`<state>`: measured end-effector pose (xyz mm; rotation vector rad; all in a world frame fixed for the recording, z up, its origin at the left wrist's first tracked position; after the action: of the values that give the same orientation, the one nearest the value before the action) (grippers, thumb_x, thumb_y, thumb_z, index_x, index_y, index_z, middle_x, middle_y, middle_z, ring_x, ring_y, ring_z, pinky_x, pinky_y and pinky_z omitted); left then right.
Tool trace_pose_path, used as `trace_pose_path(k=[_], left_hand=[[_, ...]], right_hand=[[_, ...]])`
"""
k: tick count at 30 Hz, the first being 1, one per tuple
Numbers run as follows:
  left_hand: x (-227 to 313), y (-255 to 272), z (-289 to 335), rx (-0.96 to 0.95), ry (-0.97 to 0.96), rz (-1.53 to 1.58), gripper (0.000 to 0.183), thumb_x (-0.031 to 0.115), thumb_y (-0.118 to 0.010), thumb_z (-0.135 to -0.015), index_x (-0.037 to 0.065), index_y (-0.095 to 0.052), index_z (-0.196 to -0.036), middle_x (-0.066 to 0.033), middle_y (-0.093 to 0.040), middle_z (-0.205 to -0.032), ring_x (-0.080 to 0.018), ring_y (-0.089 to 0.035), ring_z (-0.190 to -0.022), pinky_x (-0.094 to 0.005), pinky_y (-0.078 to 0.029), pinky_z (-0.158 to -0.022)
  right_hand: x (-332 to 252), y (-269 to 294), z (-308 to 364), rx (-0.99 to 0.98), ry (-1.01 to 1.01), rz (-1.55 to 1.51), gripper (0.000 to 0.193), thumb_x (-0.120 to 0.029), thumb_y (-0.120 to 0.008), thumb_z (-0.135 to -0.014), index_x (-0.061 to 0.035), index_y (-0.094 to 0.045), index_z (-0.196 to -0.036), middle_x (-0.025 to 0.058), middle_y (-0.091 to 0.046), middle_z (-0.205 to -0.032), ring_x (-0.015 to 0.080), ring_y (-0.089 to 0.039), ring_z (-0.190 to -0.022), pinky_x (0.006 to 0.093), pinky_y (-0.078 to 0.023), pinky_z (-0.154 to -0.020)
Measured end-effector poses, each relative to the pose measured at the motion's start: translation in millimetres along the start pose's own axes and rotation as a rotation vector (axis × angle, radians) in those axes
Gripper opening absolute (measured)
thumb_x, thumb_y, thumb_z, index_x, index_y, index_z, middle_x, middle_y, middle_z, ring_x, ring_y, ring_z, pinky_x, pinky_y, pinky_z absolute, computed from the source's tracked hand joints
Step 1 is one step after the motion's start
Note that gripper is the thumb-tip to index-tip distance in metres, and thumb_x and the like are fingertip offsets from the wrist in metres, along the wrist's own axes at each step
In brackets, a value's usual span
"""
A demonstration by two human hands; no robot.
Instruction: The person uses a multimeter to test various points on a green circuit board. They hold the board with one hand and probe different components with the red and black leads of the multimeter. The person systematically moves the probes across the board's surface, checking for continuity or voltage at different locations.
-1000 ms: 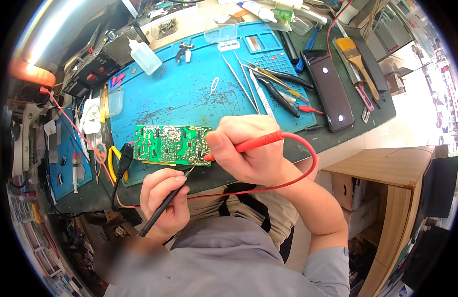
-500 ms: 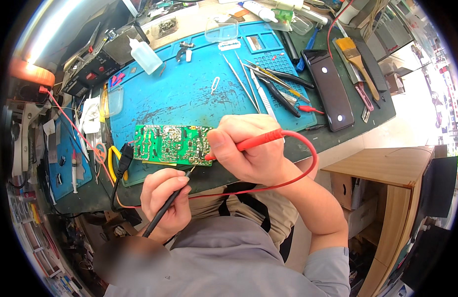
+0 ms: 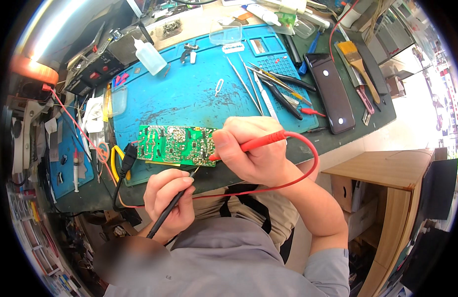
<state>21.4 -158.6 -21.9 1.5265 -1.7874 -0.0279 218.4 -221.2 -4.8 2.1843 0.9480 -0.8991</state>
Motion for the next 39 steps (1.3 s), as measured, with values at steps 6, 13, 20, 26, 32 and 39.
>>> trace_pose_path(k=[6, 13, 20, 26, 32, 39], left_hand=[[0.2, 1.6, -0.4, 0.010, 0.008, 0.016, 0.026, 0.003, -0.078, -0.078, 0.008, -0.070, -0.103, -0.0074, -0.069, -0.096, -0.0209, -0.065, -0.072, -0.0298, -0.051, -0.058], [0.1, 3.5, -3.5, 0.030, -0.006, 0.028, 0.030, 0.002, -0.080, -0.075, 0.009, -0.070, -0.102, -0.0067, -0.070, -0.096, -0.0199, -0.065, -0.068, -0.0293, -0.050, -0.056], [3.4, 5.3, -2.5, 0.066, -0.007, 0.022, 0.030, 0.001, -0.080, -0.074, 0.008, -0.070, -0.101, -0.0060, -0.069, -0.097, -0.0190, -0.064, -0.066, -0.0285, -0.050, -0.055], [3.6, 2.6, -1.9, 0.070, -0.008, 0.016, 0.030, 0.001, -0.079, -0.074, 0.008, -0.070, -0.101, -0.0059, -0.069, -0.097, -0.0190, -0.064, -0.066, -0.0288, -0.050, -0.056], [3.8, 2.9, -2.7, 0.063, -0.011, 0.025, 0.031, 0.000, -0.079, -0.074, 0.008, -0.069, -0.103, -0.0062, -0.069, -0.097, -0.0195, -0.064, -0.068, -0.0291, -0.051, -0.056], [4.2, 3.4, -2.1, 0.055, -0.006, 0.021, 0.031, 0.000, -0.079, -0.074, 0.008, -0.069, -0.103, -0.0063, -0.070, -0.097, -0.0200, -0.065, -0.069, -0.0293, -0.051, -0.057]], right_hand=[[-2.4, -1.4, -4.5, -0.038, -0.025, 0.010, 0.031, -0.002, -0.060, -0.092, -0.0030, -0.049, -0.062, 0.0067, -0.048, -0.055, 0.0211, -0.046, -0.043, 0.0346, -0.034, -0.043], [-7.4, 2.9, -4.1, -0.070, -0.067, 0.034, 0.036, -0.006, -0.050, -0.095, -0.0037, -0.053, -0.060, 0.0061, -0.054, -0.054, 0.0180, -0.051, -0.045, 0.0318, -0.039, -0.045], [-7.9, 0.5, -2.4, -0.050, -0.104, 0.001, 0.038, -0.006, -0.048, -0.096, -0.0036, -0.053, -0.058, 0.0051, -0.054, -0.052, 0.0147, -0.050, -0.044, 0.0301, -0.037, -0.044], [-7.0, 2.5, -1.3, -0.049, -0.126, 0.003, 0.038, -0.005, -0.048, -0.095, -0.0036, -0.054, -0.058, 0.0052, -0.055, -0.052, 0.0147, -0.049, -0.044, 0.0302, -0.037, -0.044], [-8.1, 3.2, -2.0, -0.058, -0.133, 0.028, 0.037, -0.005, -0.048, -0.094, -0.0034, -0.054, -0.057, 0.0054, -0.055, -0.053, 0.0153, -0.049, -0.044, 0.0310, -0.037, -0.045], [-8.8, 2.8, -2.8, -0.061, -0.136, 0.010, 0.038, -0.006, -0.048, -0.095, -0.0029, -0.054, -0.058, 0.0058, -0.055, -0.053, 0.0155, -0.049, -0.044, 0.0311, -0.037, -0.045]])
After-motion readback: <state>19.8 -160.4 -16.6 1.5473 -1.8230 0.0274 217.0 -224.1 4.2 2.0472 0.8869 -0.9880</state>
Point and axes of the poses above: each hand's wrist, its own z-axis away from the middle knuckle, its own y-axis out of the back of the hand, x = y × z, the point moved 2 cm from there along -z, towards the middle knuckle
